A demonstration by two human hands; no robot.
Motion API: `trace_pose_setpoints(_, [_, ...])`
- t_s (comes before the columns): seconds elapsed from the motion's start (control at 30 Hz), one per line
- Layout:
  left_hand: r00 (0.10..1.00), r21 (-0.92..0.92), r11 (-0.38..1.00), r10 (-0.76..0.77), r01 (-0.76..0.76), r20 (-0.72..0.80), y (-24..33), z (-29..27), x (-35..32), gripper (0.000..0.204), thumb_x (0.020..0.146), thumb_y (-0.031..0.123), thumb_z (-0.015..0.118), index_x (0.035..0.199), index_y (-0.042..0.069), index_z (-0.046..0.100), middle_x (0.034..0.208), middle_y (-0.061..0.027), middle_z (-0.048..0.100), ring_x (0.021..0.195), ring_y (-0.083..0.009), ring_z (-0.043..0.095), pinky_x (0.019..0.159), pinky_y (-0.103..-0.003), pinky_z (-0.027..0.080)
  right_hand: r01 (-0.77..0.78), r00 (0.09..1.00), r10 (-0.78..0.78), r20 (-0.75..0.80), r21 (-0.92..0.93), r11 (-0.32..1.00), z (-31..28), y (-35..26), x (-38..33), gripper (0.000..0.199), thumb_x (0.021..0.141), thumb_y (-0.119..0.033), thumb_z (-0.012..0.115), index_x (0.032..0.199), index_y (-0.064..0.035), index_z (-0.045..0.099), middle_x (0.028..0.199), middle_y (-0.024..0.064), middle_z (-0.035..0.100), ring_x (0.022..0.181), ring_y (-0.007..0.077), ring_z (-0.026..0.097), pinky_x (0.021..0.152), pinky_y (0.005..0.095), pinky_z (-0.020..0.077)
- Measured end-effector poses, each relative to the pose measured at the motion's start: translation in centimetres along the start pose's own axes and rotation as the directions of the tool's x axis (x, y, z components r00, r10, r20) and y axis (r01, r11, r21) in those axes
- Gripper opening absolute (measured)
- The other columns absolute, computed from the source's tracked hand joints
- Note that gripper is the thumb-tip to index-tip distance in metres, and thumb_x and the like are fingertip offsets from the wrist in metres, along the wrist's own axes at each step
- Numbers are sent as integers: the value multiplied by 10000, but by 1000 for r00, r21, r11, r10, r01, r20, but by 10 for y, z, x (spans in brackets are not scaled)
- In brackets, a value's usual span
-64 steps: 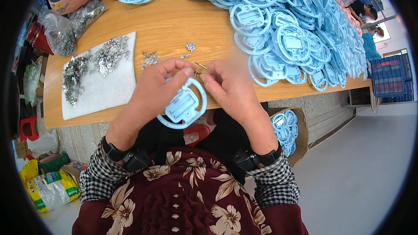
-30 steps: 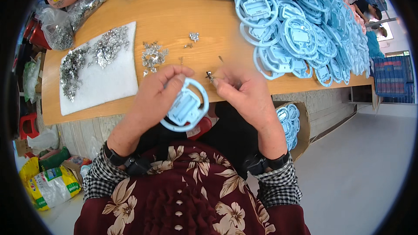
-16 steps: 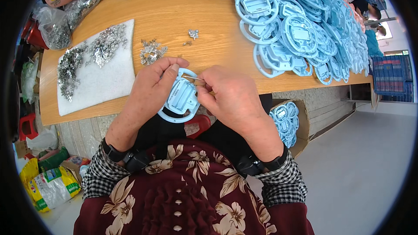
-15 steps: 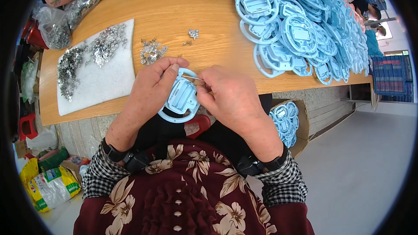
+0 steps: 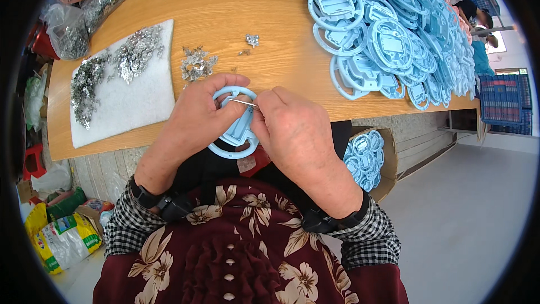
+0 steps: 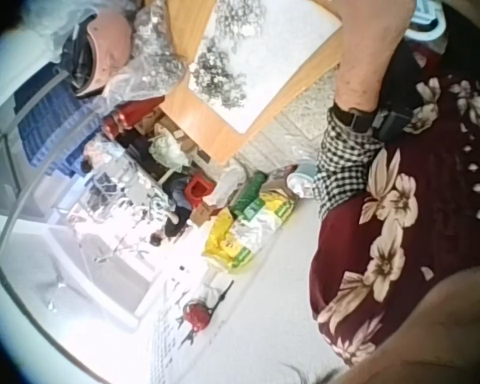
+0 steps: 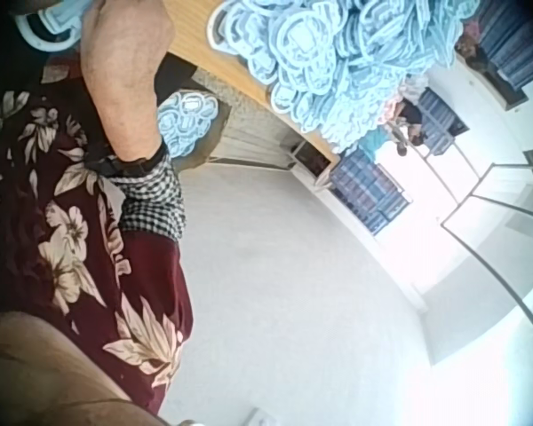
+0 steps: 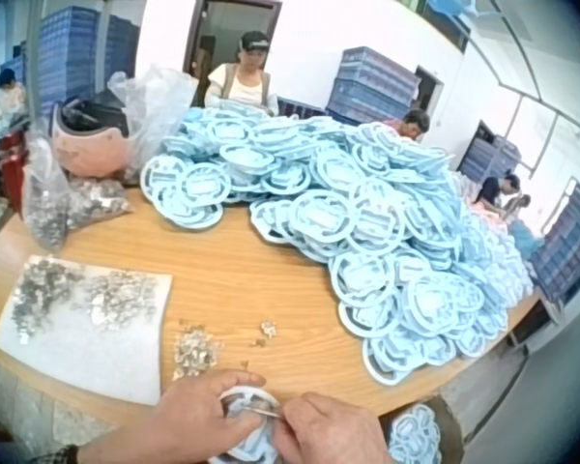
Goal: Assembling small silver metal components into light blue circular plastic frames using a needle tool.
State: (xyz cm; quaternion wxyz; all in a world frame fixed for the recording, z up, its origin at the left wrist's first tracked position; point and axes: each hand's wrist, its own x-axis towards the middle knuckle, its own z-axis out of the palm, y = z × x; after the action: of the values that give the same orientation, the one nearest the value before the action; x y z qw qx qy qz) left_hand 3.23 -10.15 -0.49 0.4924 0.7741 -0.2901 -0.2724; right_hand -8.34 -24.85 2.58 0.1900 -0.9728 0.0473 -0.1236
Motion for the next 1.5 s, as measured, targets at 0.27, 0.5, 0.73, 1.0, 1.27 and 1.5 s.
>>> trace_pose_setpoints(0.27, [998, 32, 999, 26, -23, -66, -4, 7, -2, 384, 912, 215, 676, 1194, -44, 664, 913, -122, 738, 803, -135, 697, 716, -275, 552, 50, 999, -50, 6, -4, 999, -1, -5, -9, 113, 812, -92, 695, 876, -31, 625, 776, 110, 595, 713, 329, 636, 602, 440, 520])
trace_pose_setpoints(0.5, [993, -51, 996, 69, -74, -97, -9, 5, -2, 318, 1024, 210, 542, 1179, -33, 677, 907, -105, 738, 831, -129, 686, 747, -278, 534, -71, 993, 45, 107, 252, 965, -14, -1, -17, 239, 915, -78, 623, 1145, -10, 623, 951, 180, 638, 859, 381, 641, 741, 462, 526])
trace_pose_setpoints(0.73, [997, -66, 998, 11, -16, -72, -12, 5, 2, 324, 1037, 205, 503, 1175, -29, 680, 909, -91, 739, 820, -126, 684, 744, -281, 532, -54, 998, 48, 43, 155, 986, -1, 14, -25, 307, 887, -38, 627, 1190, -91, 621, 883, 149, 656, 791, 382, 659, 680, 462, 533])
trace_pose_setpoints(1.0, [998, -44, 999, 0, -3, -59, -10, 3, 3, 321, 1035, 210, 511, 1174, -19, 688, 875, -69, 725, 785, -109, 662, 721, -270, 523, -47, 999, 43, 27, 146, 988, 6, 11, -28, 446, 820, -2, 664, 1239, -152, 661, 919, 113, 713, 777, 338, 695, 662, 419, 570])
trace_pose_setpoints(1.27, [998, -42, 999, -31, 29, -57, -10, 2, 4, 310, 1030, 204, 522, 1169, -18, 688, 862, -72, 721, 769, -106, 660, 697, -273, 522, -104, 993, 106, 59, -40, 994, 10, -4, -30, 337, 853, 45, 652, 1173, -59, 655, 854, 158, 670, 738, 353, 677, 638, 404, 546])
trace_pose_setpoints(1.5, [997, -54, 999, -4, 0, -77, -13, 3, 3, 309, 1026, 197, 520, 1158, -23, 693, 852, -65, 718, 757, -103, 653, 689, -275, 521, -19, 999, 23, -46, 77, 997, 20, 10, -34, 427, 800, 12, 665, 1204, -127, 662, 776, 112, 610, 674, 314, 656, 580, 411, 532])
